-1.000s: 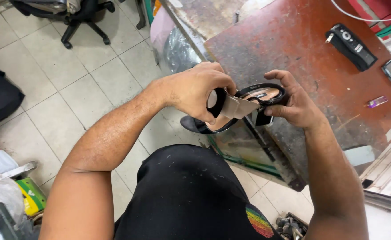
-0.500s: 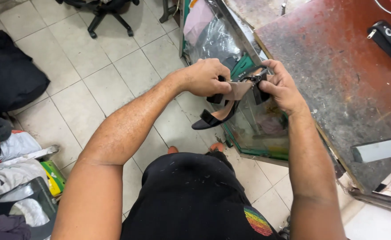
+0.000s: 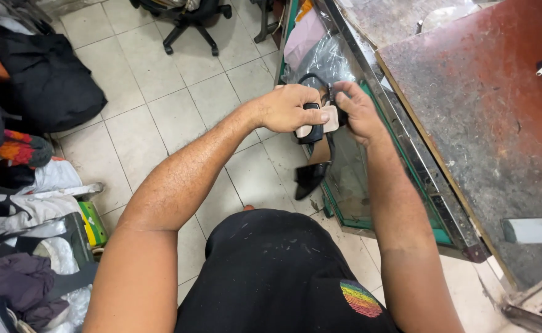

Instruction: Repairing a black high-heeled sandal by adjusting its straps and stitching them using an industrial sewing machine.

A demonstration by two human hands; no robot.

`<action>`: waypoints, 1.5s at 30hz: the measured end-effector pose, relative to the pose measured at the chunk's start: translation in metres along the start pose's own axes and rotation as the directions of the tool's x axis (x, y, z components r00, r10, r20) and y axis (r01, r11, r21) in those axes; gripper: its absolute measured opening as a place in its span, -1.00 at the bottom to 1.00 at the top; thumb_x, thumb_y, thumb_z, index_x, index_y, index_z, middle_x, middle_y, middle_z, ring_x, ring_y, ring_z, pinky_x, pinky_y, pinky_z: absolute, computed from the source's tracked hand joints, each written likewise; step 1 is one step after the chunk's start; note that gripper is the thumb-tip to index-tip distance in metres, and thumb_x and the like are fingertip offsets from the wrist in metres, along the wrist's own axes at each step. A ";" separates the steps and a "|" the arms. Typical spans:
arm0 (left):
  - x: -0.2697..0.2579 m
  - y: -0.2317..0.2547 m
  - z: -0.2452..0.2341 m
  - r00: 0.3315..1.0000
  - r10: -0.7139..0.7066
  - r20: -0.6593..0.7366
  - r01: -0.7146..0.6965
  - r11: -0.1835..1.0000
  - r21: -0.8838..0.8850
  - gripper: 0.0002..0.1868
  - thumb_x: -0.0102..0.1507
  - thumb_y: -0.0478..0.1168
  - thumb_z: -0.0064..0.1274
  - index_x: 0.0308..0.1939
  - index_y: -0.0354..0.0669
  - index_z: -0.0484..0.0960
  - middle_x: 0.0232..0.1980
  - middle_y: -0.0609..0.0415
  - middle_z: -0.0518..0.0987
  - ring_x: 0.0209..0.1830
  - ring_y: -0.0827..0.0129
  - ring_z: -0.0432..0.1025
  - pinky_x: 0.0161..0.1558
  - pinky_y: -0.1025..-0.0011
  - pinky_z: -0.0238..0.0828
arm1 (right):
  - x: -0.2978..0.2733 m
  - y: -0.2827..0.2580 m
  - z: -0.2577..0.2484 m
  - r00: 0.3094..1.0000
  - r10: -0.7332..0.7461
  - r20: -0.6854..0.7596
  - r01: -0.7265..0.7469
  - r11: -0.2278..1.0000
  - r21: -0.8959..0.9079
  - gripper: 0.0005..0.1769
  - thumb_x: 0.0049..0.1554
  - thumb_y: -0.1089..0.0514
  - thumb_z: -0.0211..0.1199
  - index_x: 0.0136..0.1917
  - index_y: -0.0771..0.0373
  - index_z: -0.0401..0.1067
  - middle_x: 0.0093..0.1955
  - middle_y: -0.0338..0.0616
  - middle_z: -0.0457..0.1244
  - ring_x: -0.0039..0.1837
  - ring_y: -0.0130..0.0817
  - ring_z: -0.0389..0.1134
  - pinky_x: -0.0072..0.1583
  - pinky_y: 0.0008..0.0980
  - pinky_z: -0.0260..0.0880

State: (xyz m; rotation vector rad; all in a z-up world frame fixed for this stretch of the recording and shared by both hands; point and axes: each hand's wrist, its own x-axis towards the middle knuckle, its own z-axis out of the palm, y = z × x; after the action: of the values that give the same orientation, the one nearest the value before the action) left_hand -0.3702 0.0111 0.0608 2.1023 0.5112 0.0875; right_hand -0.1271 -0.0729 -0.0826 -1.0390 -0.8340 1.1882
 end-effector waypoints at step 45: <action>0.003 -0.006 0.100 0.809 -0.523 -0.270 0.311 0.770 -0.557 -0.41 0.06 -0.33 0.32 0.15 0.01 0.48 -0.31 0.29 0.62 -0.32 0.56 0.51 -0.27 0.49 0.46 | -0.124 -0.035 0.080 0.962 -0.268 0.050 0.233 0.709 -0.665 -0.78 0.07 0.27 0.35 -0.16 0.14 0.30 -0.13 -0.23 0.18 -0.12 -0.43 0.27 -0.12 -0.47 0.38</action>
State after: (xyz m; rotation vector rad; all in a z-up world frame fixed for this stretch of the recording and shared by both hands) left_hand -0.3438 -0.0639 0.0000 1.4158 1.0979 0.3660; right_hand -0.2148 -0.1812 -0.0215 -1.4673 -1.3716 0.6125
